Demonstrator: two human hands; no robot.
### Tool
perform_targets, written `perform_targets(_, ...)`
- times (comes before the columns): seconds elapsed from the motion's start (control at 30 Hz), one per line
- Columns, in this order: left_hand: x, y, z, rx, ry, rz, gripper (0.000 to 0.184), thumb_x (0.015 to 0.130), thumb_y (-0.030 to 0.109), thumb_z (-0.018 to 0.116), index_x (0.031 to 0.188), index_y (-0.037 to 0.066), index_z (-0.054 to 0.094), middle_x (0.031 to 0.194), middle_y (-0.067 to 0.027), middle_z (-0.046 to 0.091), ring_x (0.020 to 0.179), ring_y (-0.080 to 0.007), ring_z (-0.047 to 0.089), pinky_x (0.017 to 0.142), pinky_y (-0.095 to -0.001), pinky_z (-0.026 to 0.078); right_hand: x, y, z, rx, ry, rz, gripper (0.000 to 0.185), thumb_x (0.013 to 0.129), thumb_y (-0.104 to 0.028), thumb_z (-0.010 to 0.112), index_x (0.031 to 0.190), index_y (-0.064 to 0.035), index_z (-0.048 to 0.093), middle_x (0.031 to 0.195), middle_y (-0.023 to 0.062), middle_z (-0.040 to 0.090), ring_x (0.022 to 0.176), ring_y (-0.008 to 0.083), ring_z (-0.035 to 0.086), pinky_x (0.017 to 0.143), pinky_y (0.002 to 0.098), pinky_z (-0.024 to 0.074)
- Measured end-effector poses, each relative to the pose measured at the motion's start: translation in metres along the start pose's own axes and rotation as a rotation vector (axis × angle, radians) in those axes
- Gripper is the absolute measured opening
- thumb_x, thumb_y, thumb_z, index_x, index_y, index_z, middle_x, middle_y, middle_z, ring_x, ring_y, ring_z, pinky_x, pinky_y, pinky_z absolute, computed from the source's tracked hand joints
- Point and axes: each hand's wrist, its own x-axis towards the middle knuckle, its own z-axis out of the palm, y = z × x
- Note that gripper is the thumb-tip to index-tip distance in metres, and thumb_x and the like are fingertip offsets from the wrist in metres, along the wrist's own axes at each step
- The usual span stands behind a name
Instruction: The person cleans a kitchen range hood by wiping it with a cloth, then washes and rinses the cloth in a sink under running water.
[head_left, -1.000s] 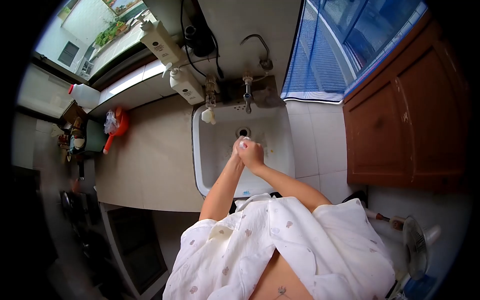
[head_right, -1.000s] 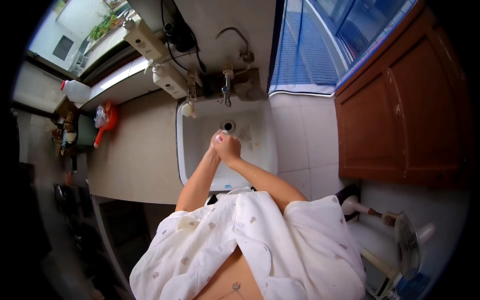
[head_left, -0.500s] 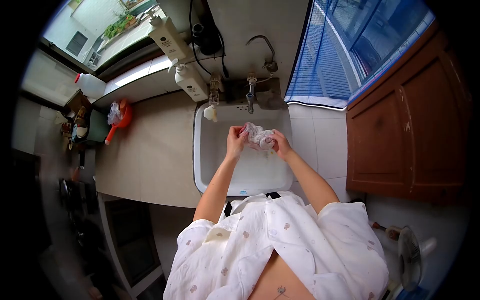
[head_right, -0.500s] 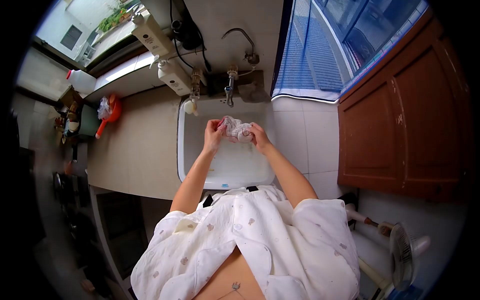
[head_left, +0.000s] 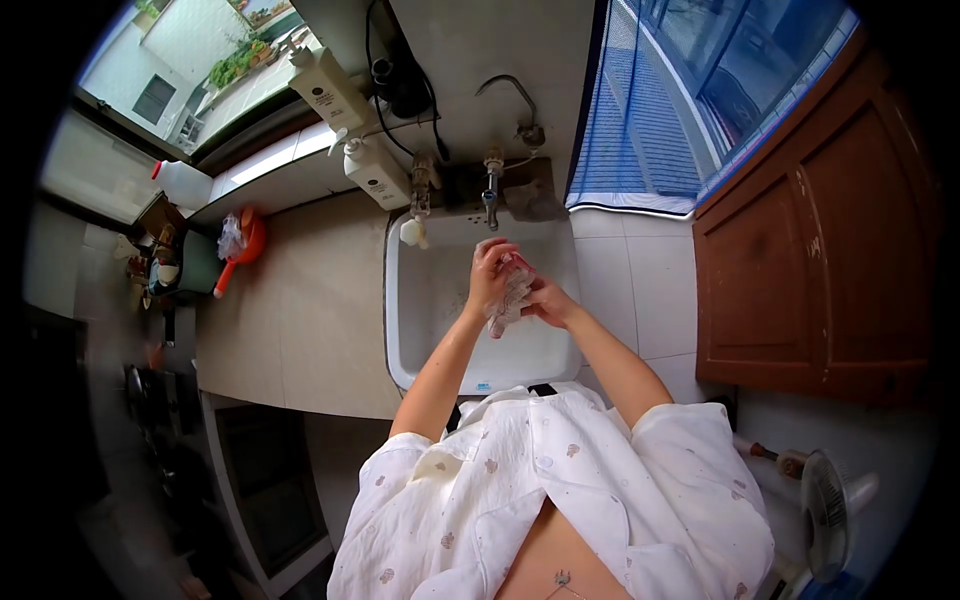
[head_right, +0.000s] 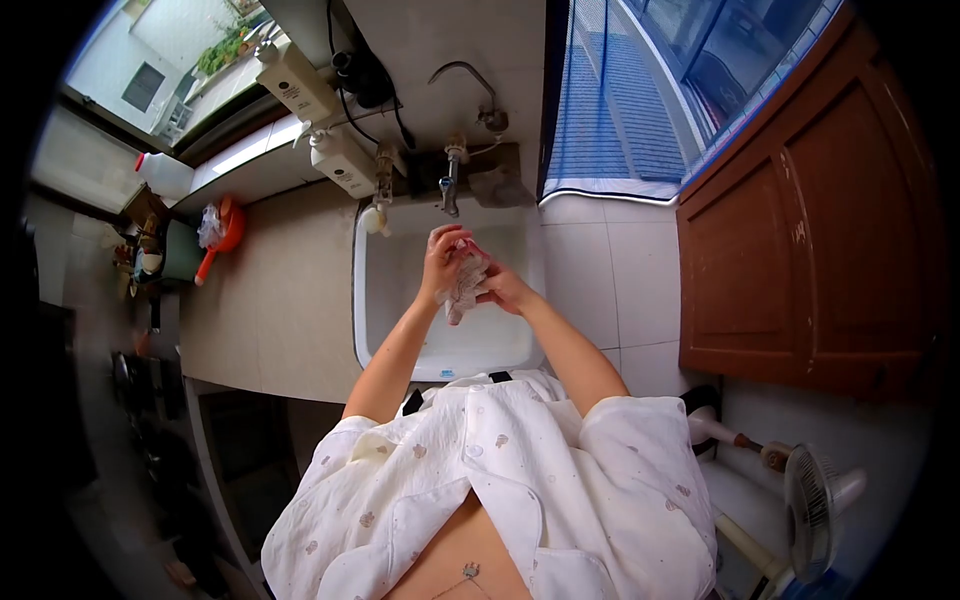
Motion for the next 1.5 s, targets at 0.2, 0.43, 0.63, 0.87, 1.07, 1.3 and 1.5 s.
perform_targets(0.2,-0.013,-0.033,0.001,-0.415,0.087,-0.578,0.024,0.087,0.019,0.054,0.102,0.001,0.054,0.096,-0.0059,0.056,0.087,-0.0144,0.051,0.074,-0.0260,0.042,0.001,-0.010,0.006,0.054,0.148,-0.121,0.041,0.079,0.000,0.047,0.119,-0.0091,0.044,0.108,0.0068,0.054,0.094,0.0225,0.058,0.069,0.0390,0.0538)
perform_targets(0.43,-0.029,-0.046,0.002,-0.367,-0.065,-0.640,0.033,0.092,0.028,0.045,0.103,-0.001,0.056,0.086,-0.0012,0.058,0.079,-0.0072,0.050,0.068,-0.0217,0.042,0.008,-0.006,0.012,-0.183,0.227,-0.094,0.025,0.083,-0.007,0.050,0.108,-0.0070,0.049,0.099,0.0046,0.056,0.088,0.0182,0.059,0.060,0.0337,0.0550)
perform_targets(0.63,-0.039,-0.042,-0.008,-0.423,0.019,-0.701,0.032,0.092,0.028,0.044,0.102,0.000,0.056,0.089,-0.0040,0.059,0.080,-0.0104,0.055,0.071,-0.0241,0.045,0.021,0.006,-0.008,-0.447,0.338,-0.107,0.013,0.084,-0.012,0.049,0.096,-0.0070,0.052,0.078,0.0014,0.057,0.068,0.0117,0.054,0.055,0.0257,0.0451)
perform_targets(0.87,-0.049,-0.066,-0.030,-0.344,0.238,-0.625,0.035,0.092,0.037,0.040,0.093,0.005,0.054,0.076,0.0012,0.053,0.066,-0.0073,0.049,0.058,-0.0223,0.041,0.023,-0.007,-0.027,-0.874,0.741,-0.473,0.018,0.082,-0.020,0.051,0.090,-0.0041,0.045,0.076,0.0131,0.057,0.066,0.0291,0.056,0.060,0.0384,0.0429)
perform_targets(1.07,-0.053,-0.088,-0.052,-0.294,0.250,-0.799,0.036,0.090,0.037,0.045,0.085,0.002,0.051,0.070,0.0028,0.043,0.064,-0.0067,0.035,0.058,-0.0204,0.033,0.025,-0.027,-0.036,-1.022,0.770,-0.461,0.021,0.083,-0.021,0.050,0.095,-0.0047,0.042,0.080,0.0191,0.058,0.076,0.0394,0.056,0.065,0.0432,0.0431)
perform_targets(1.3,-0.061,-0.098,-0.055,-0.291,0.279,-0.804,0.035,0.088,0.037,0.050,0.085,0.001,0.050,0.071,0.0015,0.045,0.064,-0.0070,0.038,0.055,-0.0215,0.035,0.035,-0.020,-0.050,-0.928,0.732,-0.231,0.032,0.081,-0.020,0.054,0.108,-0.0066,0.042,0.076,0.0154,0.059,0.072,0.0325,0.058,0.062,0.0398,0.0441)
perform_targets(1.5,-0.060,-0.063,-0.066,-0.585,0.179,-0.711,0.026,0.083,0.013,0.058,0.106,0.002,0.053,0.071,0.0023,0.047,0.065,-0.0076,0.044,0.054,-0.0221,0.039,0.026,-0.029,-0.048,-0.765,0.241,0.053,0.042,0.074,-0.022,0.065,0.111,-0.0076,0.054,0.081,0.0110,0.056,0.074,0.0274,0.056,0.066,0.0351,0.0457)
